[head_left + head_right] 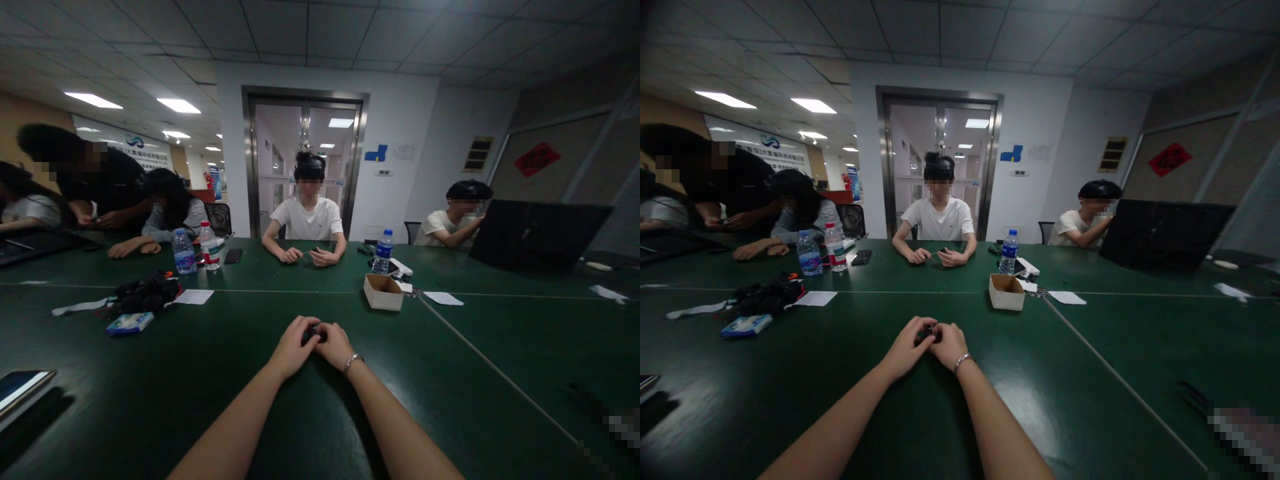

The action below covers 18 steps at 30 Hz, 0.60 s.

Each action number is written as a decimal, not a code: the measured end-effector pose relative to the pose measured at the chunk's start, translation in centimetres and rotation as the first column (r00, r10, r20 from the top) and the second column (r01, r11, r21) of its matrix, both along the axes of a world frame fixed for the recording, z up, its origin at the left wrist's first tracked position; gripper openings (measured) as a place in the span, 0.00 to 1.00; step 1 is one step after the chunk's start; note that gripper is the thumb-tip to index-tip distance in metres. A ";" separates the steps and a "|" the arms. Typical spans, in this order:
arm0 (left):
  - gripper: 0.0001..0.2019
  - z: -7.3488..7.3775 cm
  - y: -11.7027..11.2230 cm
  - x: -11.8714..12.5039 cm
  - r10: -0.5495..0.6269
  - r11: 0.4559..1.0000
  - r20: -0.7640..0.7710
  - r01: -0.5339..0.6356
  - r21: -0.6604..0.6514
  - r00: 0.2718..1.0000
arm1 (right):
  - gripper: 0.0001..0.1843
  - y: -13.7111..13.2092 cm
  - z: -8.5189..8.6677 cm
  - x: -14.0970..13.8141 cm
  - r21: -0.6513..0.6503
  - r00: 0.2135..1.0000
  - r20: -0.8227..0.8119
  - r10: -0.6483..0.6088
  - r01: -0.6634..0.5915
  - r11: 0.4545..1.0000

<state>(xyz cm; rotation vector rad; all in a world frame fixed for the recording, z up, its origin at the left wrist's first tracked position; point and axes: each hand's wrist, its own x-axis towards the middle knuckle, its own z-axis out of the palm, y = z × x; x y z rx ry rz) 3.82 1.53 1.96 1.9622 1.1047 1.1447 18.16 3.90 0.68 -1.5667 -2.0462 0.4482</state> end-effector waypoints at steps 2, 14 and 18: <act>0.12 -0.1 0.3 -0.2 0.000 1.000 -0.014 0.000 0.011 1.000 | 0.09 -0.1 0.0 -0.1 0.051 1.000 0.023 0.013 -0.014 0.999; 0.08 -1.0 1.9 -0.7 0.066 0.997 0.119 -0.061 -0.049 0.991 | 0.09 0.3 -0.2 -0.1 0.185 0.952 -0.257 0.169 -0.123 0.975; 0.09 -1.6 2.7 -1.1 0.041 0.991 0.232 -0.010 -0.131 0.972 | 0.11 0.6 -0.4 -0.1 0.183 0.931 -0.327 0.162 -0.105 0.977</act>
